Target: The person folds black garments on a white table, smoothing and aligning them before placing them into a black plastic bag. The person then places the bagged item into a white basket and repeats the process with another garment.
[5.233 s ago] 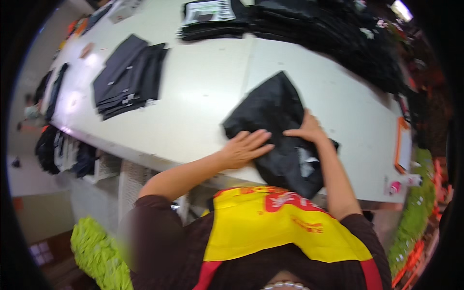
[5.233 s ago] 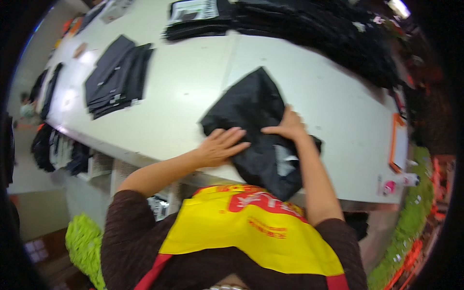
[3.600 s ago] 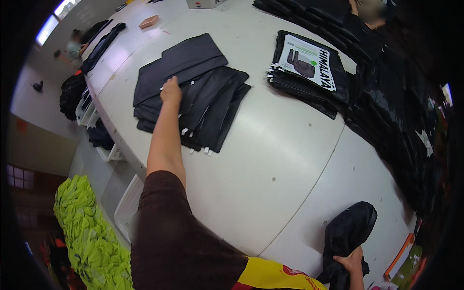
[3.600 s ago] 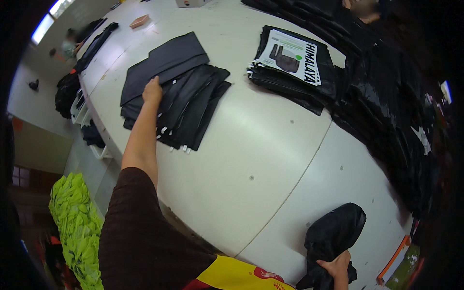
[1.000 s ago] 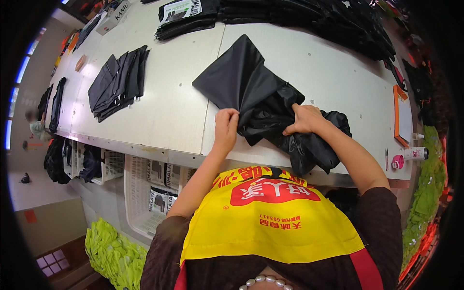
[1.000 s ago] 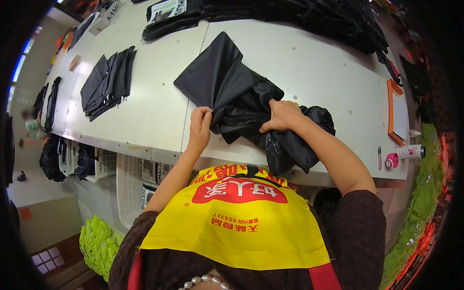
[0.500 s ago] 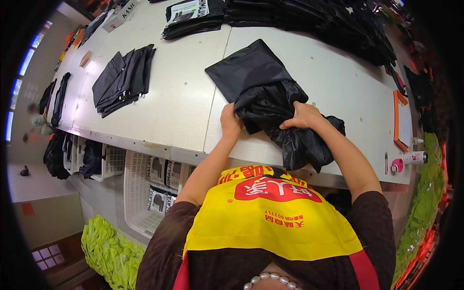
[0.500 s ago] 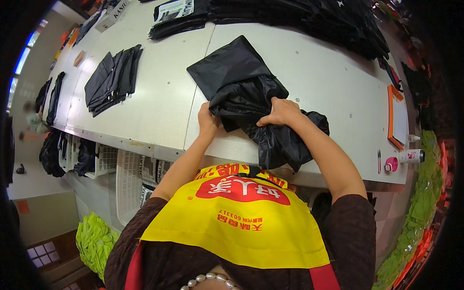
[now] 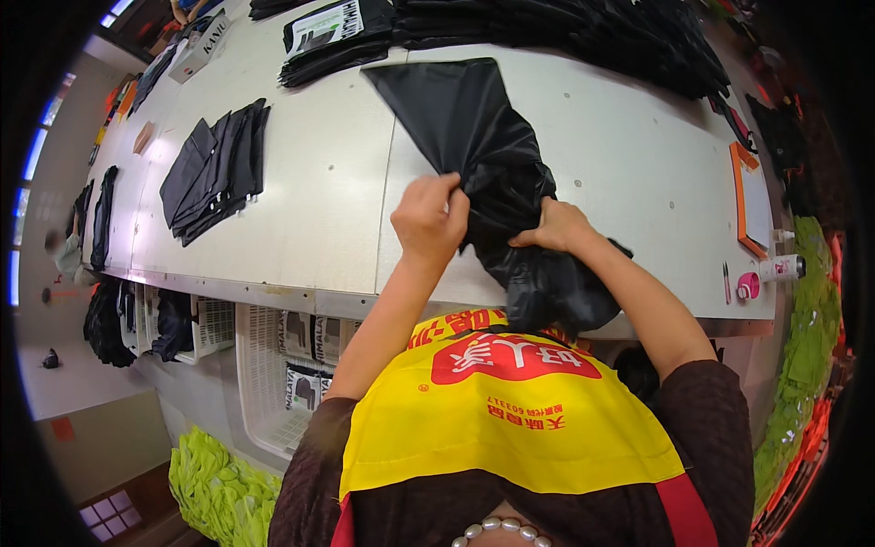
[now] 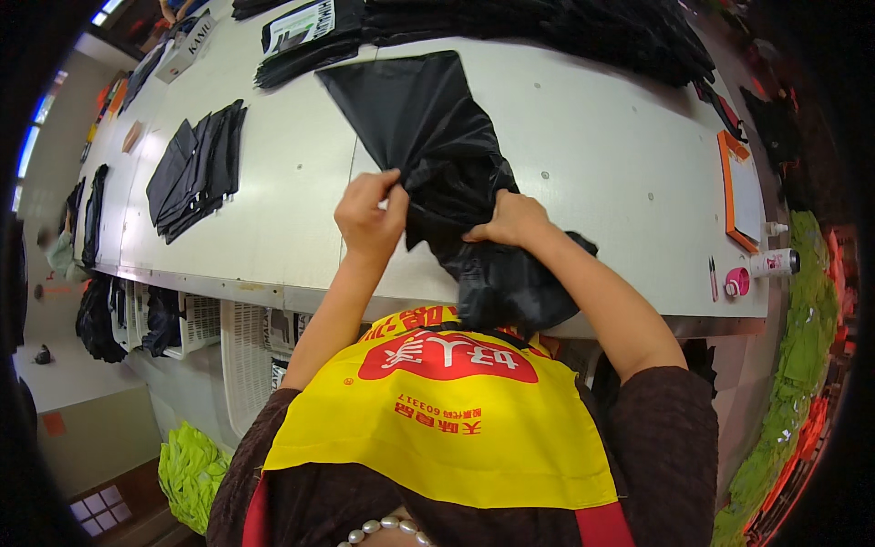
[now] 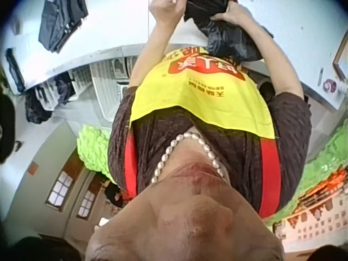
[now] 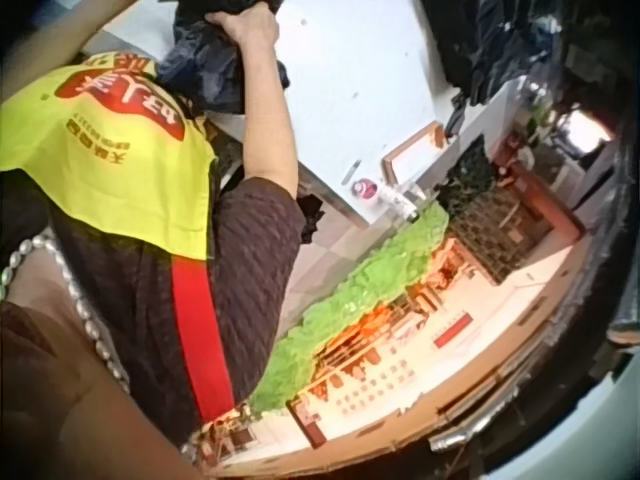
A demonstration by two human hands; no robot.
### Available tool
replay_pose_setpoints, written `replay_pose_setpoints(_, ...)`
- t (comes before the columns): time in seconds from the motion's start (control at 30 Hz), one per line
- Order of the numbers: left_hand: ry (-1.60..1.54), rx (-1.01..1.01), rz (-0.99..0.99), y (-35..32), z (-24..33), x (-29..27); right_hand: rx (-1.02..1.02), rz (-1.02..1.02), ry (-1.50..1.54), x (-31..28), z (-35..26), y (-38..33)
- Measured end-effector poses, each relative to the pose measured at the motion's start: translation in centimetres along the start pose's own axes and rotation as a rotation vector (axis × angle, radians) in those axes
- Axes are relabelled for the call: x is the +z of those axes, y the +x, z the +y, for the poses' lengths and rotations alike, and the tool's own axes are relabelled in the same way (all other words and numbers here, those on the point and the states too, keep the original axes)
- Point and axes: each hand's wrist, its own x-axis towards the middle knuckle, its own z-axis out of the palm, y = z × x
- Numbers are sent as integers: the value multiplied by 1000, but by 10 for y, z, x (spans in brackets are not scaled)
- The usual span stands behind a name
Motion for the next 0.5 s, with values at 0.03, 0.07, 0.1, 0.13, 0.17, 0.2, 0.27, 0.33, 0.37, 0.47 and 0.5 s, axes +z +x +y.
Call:
replay_pose_setpoints(0.03,-43,-96,8,3,-1,5,0,22,18,4,-4,0)
replay_pose_setpoints(0.07,-7,-36,2,4,-3,10,0,44,36,7,-8,0)
replay_pose_setpoints(0.1,28,25,-5,6,-4,15,-1,37,33,8,-11,0)
replay_pose_setpoints(0.13,65,89,-12,8,-6,20,-3,31,32,6,-14,0)
replay_pose_setpoints(0.17,113,152,-109,10,-12,21,-6,25,31,5,-16,1)
replay_pose_setpoints(0.2,140,242,-210,9,-15,17,-3,7,54,7,-14,2)
replay_pose_setpoints(0.27,185,422,-408,10,-19,8,10,-24,96,13,-3,7)
replay_pose_setpoints(0.33,160,415,-382,0,-26,0,35,39,151,21,11,7)
replay_pose_setpoints(0.37,165,377,-352,-9,-33,-1,40,71,184,24,13,8)
replay_pose_setpoints(0.47,140,232,-197,-20,-39,5,62,30,221,17,8,8)
replay_pose_setpoints(0.5,146,168,-134,-23,-38,9,68,46,243,20,9,9)
